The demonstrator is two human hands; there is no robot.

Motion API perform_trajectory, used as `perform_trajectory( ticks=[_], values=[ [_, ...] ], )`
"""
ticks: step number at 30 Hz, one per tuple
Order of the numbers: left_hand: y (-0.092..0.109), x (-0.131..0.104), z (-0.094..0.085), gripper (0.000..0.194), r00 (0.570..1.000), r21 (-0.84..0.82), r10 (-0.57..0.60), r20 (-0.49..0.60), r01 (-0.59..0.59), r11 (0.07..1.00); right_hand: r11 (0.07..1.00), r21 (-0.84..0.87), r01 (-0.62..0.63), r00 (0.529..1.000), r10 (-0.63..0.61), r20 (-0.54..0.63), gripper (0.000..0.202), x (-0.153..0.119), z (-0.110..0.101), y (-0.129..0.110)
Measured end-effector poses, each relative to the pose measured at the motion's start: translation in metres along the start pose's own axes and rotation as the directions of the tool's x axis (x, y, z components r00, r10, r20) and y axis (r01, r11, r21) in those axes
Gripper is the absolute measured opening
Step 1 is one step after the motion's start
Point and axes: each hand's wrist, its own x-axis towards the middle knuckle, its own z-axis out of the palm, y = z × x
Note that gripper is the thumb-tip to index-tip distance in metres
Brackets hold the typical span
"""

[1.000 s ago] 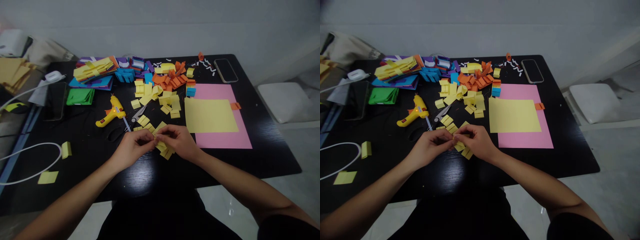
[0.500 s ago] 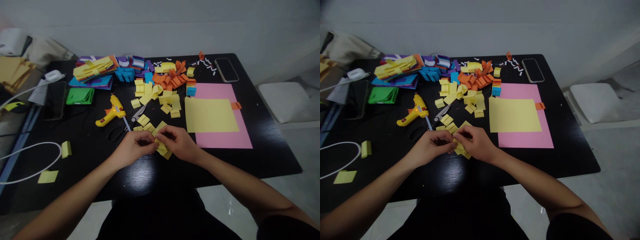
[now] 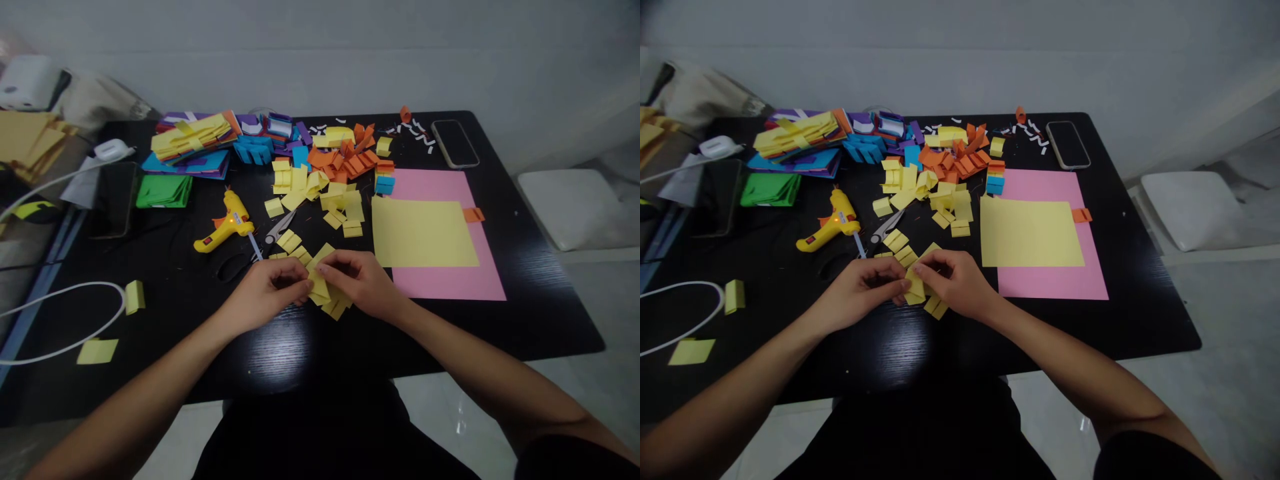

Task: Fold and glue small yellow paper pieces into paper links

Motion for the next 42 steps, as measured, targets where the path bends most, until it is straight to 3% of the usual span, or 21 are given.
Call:
perform_trajectory(
  ticks=[11,17,25,42],
  values=[
    [-0.0012,-0.0033,-0.0005,0.021,0.983,0.265,0.150,-0.106,-0.118,0.957,0.997,-0.070,0.040,0.999,-0.042,-0.029,0.015,-0.0047,0.0034,-0.0013],
    [-0.0023,-0.0043,-0.0012,0.016,0.971,0.285,0.199,-0.136,-0.154,0.946,1.000,-0.018,0.013,1.000,-0.013,-0.009,0.015,-0.0051,0.0044,0.0009],
    [-0.0017,-0.0020,0.0012,0.010,0.967,0.231,0.187,-0.172,-0.145,0.962,0.997,-0.037,0.071,0.997,-0.072,-0.019,0.011,-0.0060,0.0047,0.0035],
    [-0.0028,-0.0034,-0.0018,0.017,0.961,0.263,0.227,-0.157,-0.181,0.948,0.995,-0.032,0.095,0.993,-0.097,-0.068,0.012,-0.0056,0.0067,0.0053]
  ],
)
